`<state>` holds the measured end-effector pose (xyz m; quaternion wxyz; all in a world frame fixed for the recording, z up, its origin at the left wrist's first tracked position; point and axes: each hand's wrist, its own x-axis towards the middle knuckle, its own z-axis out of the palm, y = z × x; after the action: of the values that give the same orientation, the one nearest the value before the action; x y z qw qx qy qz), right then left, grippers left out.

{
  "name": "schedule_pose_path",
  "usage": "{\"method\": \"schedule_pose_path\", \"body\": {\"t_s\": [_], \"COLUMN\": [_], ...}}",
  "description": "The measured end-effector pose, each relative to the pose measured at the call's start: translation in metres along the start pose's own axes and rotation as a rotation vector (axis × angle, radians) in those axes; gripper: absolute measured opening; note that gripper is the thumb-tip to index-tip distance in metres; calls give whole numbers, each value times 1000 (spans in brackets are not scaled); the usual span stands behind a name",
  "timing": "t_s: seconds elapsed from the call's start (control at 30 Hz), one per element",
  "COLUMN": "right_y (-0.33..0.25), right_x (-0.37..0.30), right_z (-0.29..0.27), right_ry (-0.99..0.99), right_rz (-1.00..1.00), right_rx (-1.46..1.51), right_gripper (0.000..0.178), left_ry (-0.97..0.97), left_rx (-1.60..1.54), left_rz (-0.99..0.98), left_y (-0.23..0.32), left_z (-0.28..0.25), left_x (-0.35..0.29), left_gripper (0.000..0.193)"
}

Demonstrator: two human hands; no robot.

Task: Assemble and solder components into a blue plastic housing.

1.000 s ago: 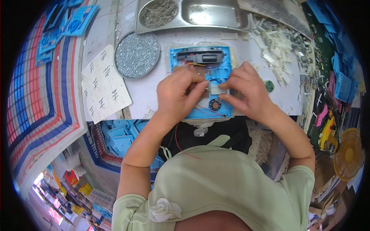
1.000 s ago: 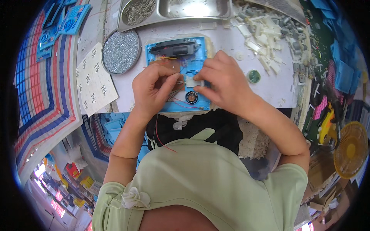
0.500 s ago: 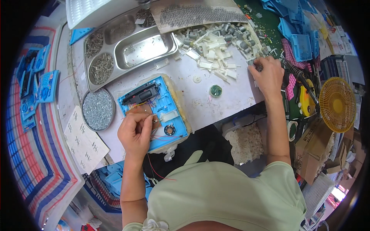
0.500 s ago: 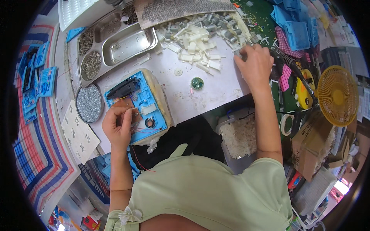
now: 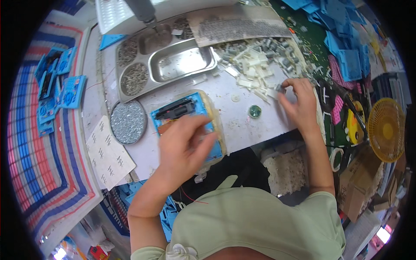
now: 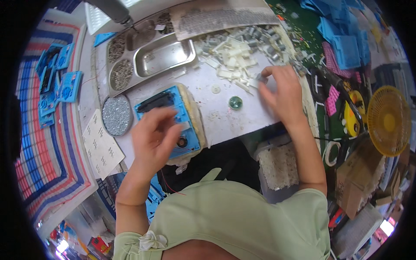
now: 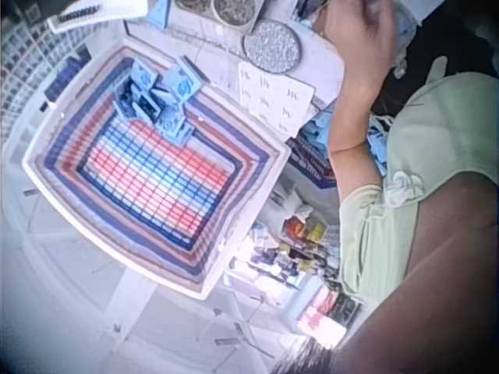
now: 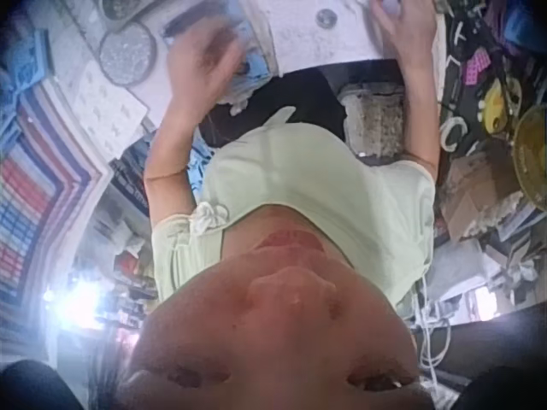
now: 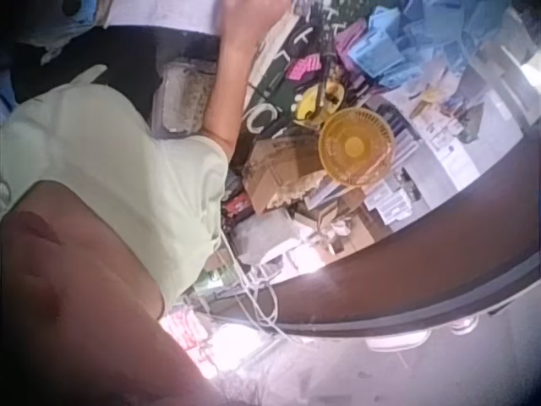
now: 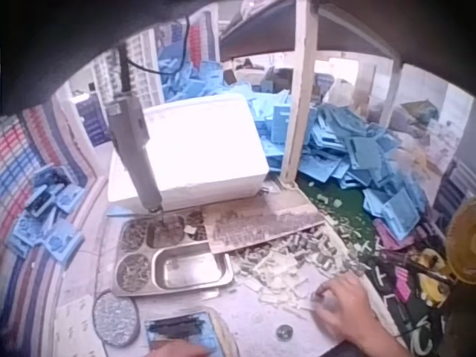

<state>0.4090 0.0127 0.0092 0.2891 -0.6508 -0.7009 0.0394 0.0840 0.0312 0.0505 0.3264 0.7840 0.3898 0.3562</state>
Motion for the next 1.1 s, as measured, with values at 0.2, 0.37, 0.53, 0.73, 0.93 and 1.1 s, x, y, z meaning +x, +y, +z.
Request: {"method": "schedule_pose_path", "body": {"t_s": [0.2, 0.37, 0.53, 0.73, 0.93, 1.1], "right_y": [-88, -83, -61, -32, -30, -29], "right_x": [3, 9, -3, -19, -30, -29], "right_z": [7, 7, 23, 23, 23, 22], "right_ry": [37, -138, -296, -127, -71, -104], "right_rz": [-178, -40, 496, 624, 655, 624], "right_rx": [494, 711, 1231, 1604, 1615, 1598], "right_gripper": [46, 39, 25, 38, 44, 45], "left_ry": [-262, -217, -264, -298, -82, -61], "left_rx": [-407, 5, 226, 64, 427, 527], "left_rz": [-203, 264, 552, 258, -104, -106], "left_y": [4, -7, -17, -42, -101, -102], "left_z": [31, 24, 38, 39, 30, 40], "left_x": [45, 50, 64, 126, 187, 191], "left_gripper": [19, 17, 20, 19, 22, 23]}}
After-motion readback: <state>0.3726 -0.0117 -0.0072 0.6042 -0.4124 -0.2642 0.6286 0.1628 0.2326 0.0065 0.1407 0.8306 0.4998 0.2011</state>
